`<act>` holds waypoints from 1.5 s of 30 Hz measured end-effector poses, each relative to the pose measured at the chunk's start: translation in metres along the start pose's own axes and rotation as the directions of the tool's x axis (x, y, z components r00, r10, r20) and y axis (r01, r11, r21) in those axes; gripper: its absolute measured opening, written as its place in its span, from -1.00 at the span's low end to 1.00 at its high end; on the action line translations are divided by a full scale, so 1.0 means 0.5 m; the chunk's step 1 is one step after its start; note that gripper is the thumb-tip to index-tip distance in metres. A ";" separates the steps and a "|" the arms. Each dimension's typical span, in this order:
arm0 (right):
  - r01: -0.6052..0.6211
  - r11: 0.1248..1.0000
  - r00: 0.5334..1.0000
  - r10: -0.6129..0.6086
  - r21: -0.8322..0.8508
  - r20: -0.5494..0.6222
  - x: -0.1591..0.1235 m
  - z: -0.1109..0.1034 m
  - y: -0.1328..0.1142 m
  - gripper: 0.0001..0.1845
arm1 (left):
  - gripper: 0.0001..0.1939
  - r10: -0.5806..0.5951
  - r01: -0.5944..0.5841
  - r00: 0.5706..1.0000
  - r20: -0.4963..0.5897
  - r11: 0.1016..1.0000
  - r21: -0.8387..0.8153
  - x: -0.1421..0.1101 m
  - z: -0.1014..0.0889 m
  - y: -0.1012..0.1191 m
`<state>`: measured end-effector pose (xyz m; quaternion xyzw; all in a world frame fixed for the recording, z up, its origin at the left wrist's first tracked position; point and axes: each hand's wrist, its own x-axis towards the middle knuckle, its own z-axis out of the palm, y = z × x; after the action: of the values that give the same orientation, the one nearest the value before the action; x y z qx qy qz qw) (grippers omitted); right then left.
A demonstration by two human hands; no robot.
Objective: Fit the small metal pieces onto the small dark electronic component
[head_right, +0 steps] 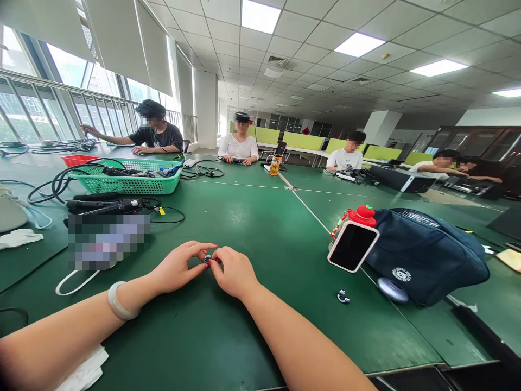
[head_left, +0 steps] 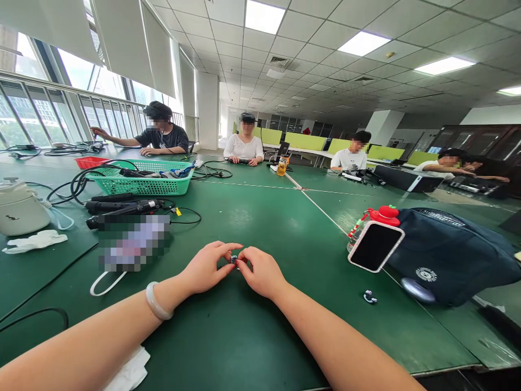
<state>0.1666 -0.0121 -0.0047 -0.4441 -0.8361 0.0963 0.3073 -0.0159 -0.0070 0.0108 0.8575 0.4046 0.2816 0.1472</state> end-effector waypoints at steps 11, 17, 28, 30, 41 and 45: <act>0.042 0.999 0.999 -0.042 0.012 0.004 -0.002 0.004 0.006 -0.85 | -0.58 0.035 -0.035 0.999 0.029 0.999 -0.012 -0.002 -0.006 0.003; 0.050 0.995 0.999 -0.051 0.085 0.007 -0.002 0.005 0.008 -0.89 | -0.57 0.042 -0.042 0.998 0.044 0.999 -0.013 -0.003 -0.003 0.003; 0.024 0.989 0.997 -0.034 0.144 0.069 0.002 -0.001 0.004 -0.87 | -0.52 0.057 -0.058 0.993 0.105 0.998 0.008 -0.007 -0.002 0.012; 0.028 0.989 0.997 -0.039 0.147 0.074 0.002 0.000 0.002 -0.87 | -0.52 0.063 -0.063 0.993 0.103 0.998 -0.005 -0.009 -0.002 0.012; 0.043 0.993 0.998 -0.048 0.113 0.045 0.000 0.007 0.002 -0.85 | -0.54 0.096 -0.100 0.989 0.112 0.995 0.028 -0.011 -0.002 0.006; 0.055 0.995 0.997 -0.059 0.087 0.052 0.001 0.009 -0.002 -0.84 | -0.48 0.104 -0.110 0.985 0.134 0.993 0.044 -0.011 -0.001 0.007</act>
<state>0.1632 -0.0118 -0.0075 -0.4036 -0.8517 0.1355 0.3056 -0.0170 -0.0134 0.0110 0.8982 0.3544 0.2214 0.1365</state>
